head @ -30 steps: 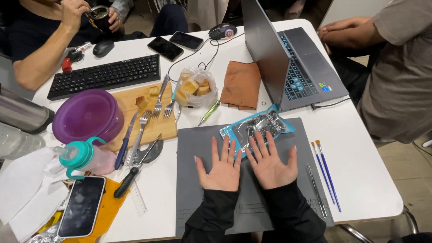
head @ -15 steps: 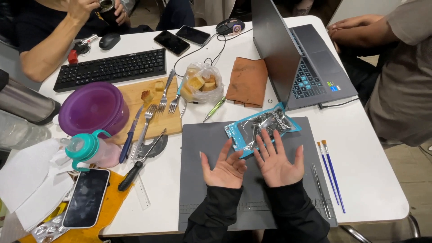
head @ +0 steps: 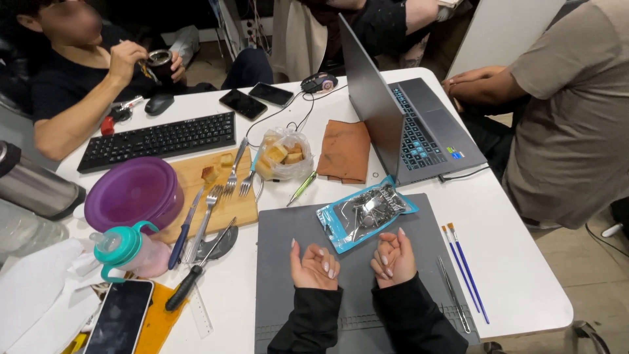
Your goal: The person opens a ziplock bag of mixed hardware and pours the contents onto a gray mat. Using tweezers, they sort the screws and washers into separate piles by type and size.
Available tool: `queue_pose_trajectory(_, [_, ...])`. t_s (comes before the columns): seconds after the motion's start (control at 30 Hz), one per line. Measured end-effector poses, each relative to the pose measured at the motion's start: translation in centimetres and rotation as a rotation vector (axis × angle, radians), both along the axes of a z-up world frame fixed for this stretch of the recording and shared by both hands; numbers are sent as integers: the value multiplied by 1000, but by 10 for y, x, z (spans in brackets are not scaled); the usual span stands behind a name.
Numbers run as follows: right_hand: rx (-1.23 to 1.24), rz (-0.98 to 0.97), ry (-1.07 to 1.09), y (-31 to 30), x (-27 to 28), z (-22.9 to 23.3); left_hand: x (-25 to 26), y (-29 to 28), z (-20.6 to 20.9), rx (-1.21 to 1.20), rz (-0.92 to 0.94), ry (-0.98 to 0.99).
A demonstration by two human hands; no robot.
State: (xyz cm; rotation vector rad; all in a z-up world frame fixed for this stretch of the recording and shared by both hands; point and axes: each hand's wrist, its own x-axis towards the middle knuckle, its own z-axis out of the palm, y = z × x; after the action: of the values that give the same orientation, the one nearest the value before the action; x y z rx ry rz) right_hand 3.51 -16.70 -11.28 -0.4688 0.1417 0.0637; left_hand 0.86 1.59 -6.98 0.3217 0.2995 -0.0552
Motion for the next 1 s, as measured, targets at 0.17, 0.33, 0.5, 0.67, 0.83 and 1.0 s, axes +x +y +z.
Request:
queue_pose_trajectory(0.17, [-229, -193, 110, 13, -2, 23, 5, -5, -3, 138, 85, 78])
queue_pose_trajectory(0.33, [-456, -192, 181, 11, -1, 49, 12, -2, -7, 317, 117, 86])
queue_pose_trajectory(0.5, [-870, -33, 178, -13, 12, 88, 2, 1, 48, 823, 208, -62])
queue_pose_trajectory(0.67, [-1331, -209, -96, -43, 51, 56, 41, 0, 60, 1779, 322, -523])
queue_pose_trajectory(0.83, [-1278, -256, -54, -37, 64, 25, 81, -32, 29, 2157, 164, -741])
queue_pose_trajectory(1.0, [-1214, -234, -4, -39, 65, 22, 98, -49, -5, 2348, -248, -628])
